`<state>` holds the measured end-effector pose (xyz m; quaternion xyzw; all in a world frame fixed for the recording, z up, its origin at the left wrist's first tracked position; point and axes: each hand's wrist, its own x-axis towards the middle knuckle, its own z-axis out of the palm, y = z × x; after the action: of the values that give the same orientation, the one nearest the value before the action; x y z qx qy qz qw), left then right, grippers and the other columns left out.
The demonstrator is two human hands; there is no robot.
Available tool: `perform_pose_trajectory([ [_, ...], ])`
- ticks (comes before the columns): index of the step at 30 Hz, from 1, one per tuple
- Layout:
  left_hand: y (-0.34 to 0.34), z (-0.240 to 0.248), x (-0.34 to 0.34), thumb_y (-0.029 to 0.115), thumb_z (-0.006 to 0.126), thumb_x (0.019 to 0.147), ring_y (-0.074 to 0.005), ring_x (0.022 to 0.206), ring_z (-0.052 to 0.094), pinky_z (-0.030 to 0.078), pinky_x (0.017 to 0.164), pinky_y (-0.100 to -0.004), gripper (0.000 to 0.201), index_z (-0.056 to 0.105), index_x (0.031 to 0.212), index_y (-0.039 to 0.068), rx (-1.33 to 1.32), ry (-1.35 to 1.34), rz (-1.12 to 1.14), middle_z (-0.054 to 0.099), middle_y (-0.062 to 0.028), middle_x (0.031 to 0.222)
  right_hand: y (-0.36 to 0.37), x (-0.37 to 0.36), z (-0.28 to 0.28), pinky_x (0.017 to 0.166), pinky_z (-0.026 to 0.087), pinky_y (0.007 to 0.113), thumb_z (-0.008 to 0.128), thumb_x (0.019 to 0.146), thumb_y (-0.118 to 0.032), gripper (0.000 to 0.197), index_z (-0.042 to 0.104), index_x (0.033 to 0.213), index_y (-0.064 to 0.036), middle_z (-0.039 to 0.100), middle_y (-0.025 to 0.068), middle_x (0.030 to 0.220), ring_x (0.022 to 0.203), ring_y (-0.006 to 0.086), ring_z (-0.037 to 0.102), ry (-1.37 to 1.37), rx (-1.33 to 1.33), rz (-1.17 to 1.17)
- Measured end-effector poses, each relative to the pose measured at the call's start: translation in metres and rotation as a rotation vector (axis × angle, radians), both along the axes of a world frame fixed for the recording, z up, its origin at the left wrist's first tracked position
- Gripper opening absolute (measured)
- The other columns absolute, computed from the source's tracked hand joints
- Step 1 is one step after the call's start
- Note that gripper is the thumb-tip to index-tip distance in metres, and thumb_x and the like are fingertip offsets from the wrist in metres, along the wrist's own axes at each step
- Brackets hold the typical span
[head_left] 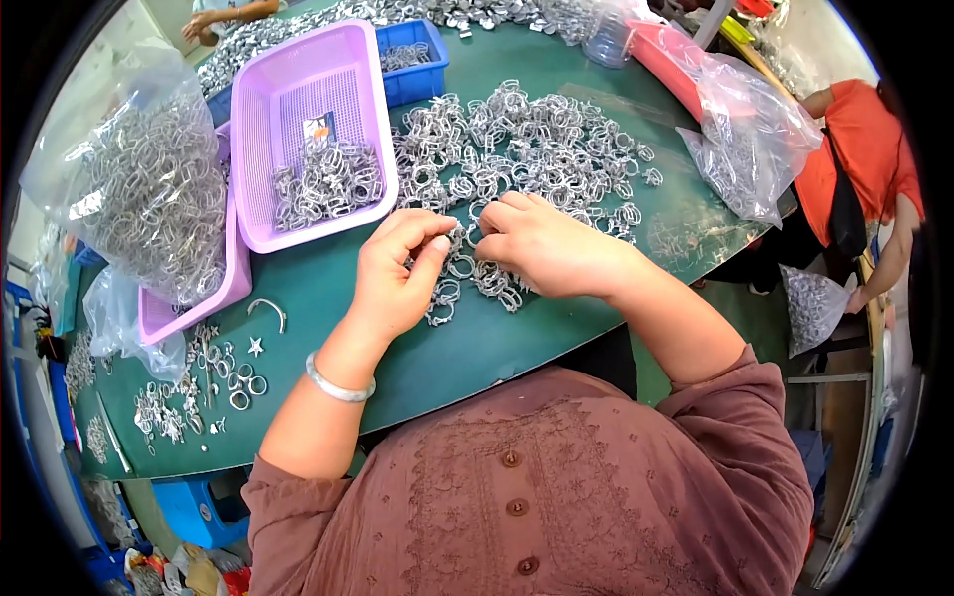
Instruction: The person connects metal ring components together by hand and places the assembled pieces into a basket.
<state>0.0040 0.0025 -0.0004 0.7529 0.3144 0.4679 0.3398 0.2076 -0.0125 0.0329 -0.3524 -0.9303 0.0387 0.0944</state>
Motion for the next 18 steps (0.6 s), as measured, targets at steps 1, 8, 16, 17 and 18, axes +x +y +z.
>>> perform_pose_trajectory([
  [1, -0.001, 0.003, 0.001, 0.000, 0.059, 0.075, -0.0148, 0.073, 0.054, 0.044, 0.065, -0.0253, 0.018, 0.062, 0.093, 0.002, -0.027, 0.030, -0.021, 0.056, -0.0068, 0.088, 0.001, 0.001, -0.002, 0.076, 0.039, 0.034, 0.058, 0.070, -0.008, 0.017, 0.060, 0.087, -0.0060, 0.050, 0.0075, 0.088, 0.086, 0.0246, 0.047, 0.051, -0.006, 0.015],
  [8, -0.007, 0.018, -0.001, 0.014, 0.070, 0.062, -0.0275, 0.102, 0.046, 0.034, 0.089, -0.0369, 0.034, 0.062, 0.094, 0.004, 0.232, 0.459, -0.080, 0.052, -0.0100, 0.106, 0.000, 0.007, -0.009, 0.080, 0.039, 0.035, 0.061, 0.068, -0.003, 0.015, 0.058, 0.082, -0.0033, 0.051, 0.0085, 0.093, 0.090, 0.0267, 0.047, 0.242, -0.086, 0.000],
  [16, -0.015, 0.015, 0.003, 0.023, 0.077, 0.058, -0.0313, 0.113, 0.037, 0.027, 0.095, -0.0418, 0.040, 0.064, 0.091, 0.007, 0.313, 0.612, -0.010, 0.046, -0.0126, 0.118, 0.001, 0.008, -0.007, 0.081, 0.038, 0.035, 0.060, 0.070, -0.002, 0.009, 0.055, 0.078, -0.0033, 0.052, 0.0078, 0.089, 0.088, 0.0270, 0.047, 0.371, -0.215, -0.026],
  [17, -0.015, 0.012, 0.004, 0.023, 0.077, 0.058, -0.0318, 0.115, 0.037, 0.027, 0.096, -0.0420, 0.038, 0.064, 0.091, 0.007, 0.318, 0.591, -0.006, 0.046, -0.0130, 0.119, 0.000, 0.007, -0.007, 0.081, 0.038, 0.036, 0.059, 0.070, -0.002, 0.009, 0.055, 0.078, -0.0032, 0.052, 0.0075, 0.088, 0.088, 0.0272, 0.047, 0.361, -0.197, -0.025],
  [18, -0.014, 0.011, 0.004, 0.022, 0.077, 0.058, -0.0323, 0.116, 0.036, 0.027, 0.096, -0.0423, 0.037, 0.064, 0.090, 0.008, 0.324, 0.569, -0.004, 0.045, -0.0134, 0.120, 0.000, 0.007, -0.006, 0.081, 0.038, 0.036, 0.059, 0.070, -0.001, 0.009, 0.055, 0.078, -0.0030, 0.052, 0.0073, 0.087, 0.088, 0.0273, 0.048, 0.351, -0.179, -0.026],
])
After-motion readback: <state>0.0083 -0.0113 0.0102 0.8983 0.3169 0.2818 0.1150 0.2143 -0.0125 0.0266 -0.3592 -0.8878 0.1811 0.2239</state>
